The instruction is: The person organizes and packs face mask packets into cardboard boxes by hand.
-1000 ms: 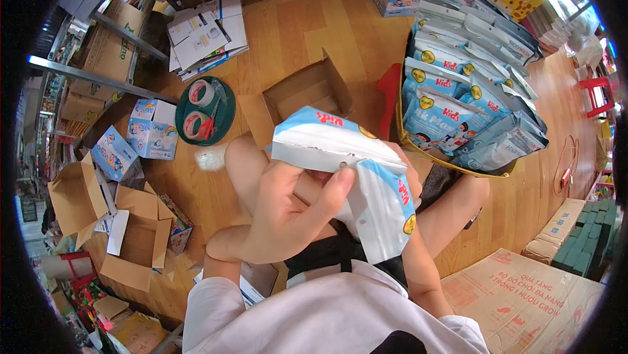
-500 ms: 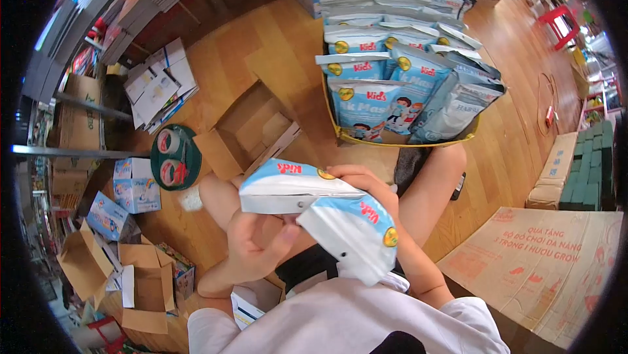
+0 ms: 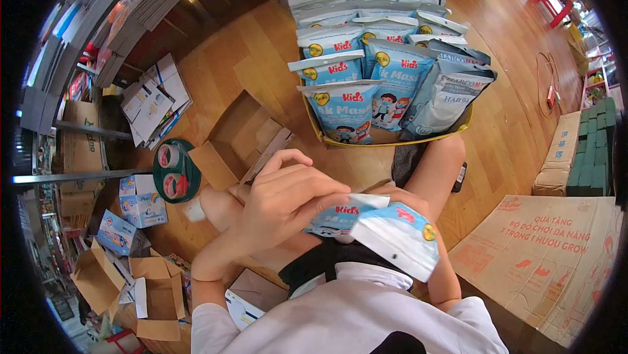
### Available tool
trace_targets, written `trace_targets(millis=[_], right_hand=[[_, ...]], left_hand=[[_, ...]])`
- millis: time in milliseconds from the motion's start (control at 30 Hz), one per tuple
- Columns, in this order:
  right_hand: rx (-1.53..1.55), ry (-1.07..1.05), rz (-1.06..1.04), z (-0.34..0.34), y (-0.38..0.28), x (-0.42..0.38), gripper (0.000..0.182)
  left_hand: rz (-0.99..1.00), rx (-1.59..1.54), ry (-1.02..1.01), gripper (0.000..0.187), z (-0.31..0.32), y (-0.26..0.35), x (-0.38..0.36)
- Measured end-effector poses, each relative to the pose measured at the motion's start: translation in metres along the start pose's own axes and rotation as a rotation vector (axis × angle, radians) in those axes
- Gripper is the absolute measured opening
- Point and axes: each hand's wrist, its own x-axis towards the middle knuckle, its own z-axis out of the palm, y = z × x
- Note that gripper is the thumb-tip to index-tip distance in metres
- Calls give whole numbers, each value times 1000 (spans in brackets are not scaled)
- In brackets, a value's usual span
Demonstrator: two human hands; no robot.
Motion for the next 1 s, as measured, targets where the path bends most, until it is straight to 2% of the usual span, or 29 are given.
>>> trace_targets(millis=[33, 100, 167, 200, 267, 333, 500, 600, 700, 733, 833, 867, 1000], right_hand=[[74, 53, -85, -4, 4, -4, 39], [223, 157, -254, -11, 13, -10, 37], [146, 258, -154, -22, 0, -27, 40], [258, 336, -93, -22, 3, -33, 44], [333, 394, 189, -32, -14, -41, 47], [400, 453, 229, -35, -12, -47, 47], [313, 442, 175, -42, 5, -59, 46], [271, 425, 201, -46, 19, -68, 44], [258, 423, 262, -49, 19, -69, 43], [258, 424, 284, -49, 19, -69, 43], [255, 472, 289, -49, 29, -74, 49], [252, 480, 289, -49, 31, -74, 50], [211, 461, 294, -47, 26, -68, 50]], left_hand=[[17, 27, -9, 15, 0, 0, 7], [-64, -63, 107, 13, -5, 11, 25], [-144, -155, 269, 10, -7, 28, 46], [-181, -202, 377, 9, -5, 36, 57], [-68, -153, 430, 12, -4, 41, 77], [10, -95, 450, 14, 1, 38, 99], [1, -13, 395, 14, 33, 10, 141], [160, 2, 402, 9, 48, -16, 151], [214, 207, 328, 9, 61, -29, 149], [163, 263, 241, 13, 63, -31, 144], [233, 274, 155, 15, 74, -47, 141], [247, 273, 111, 29, 76, -50, 140], [273, 449, -24, 43, 77, -41, 138]])
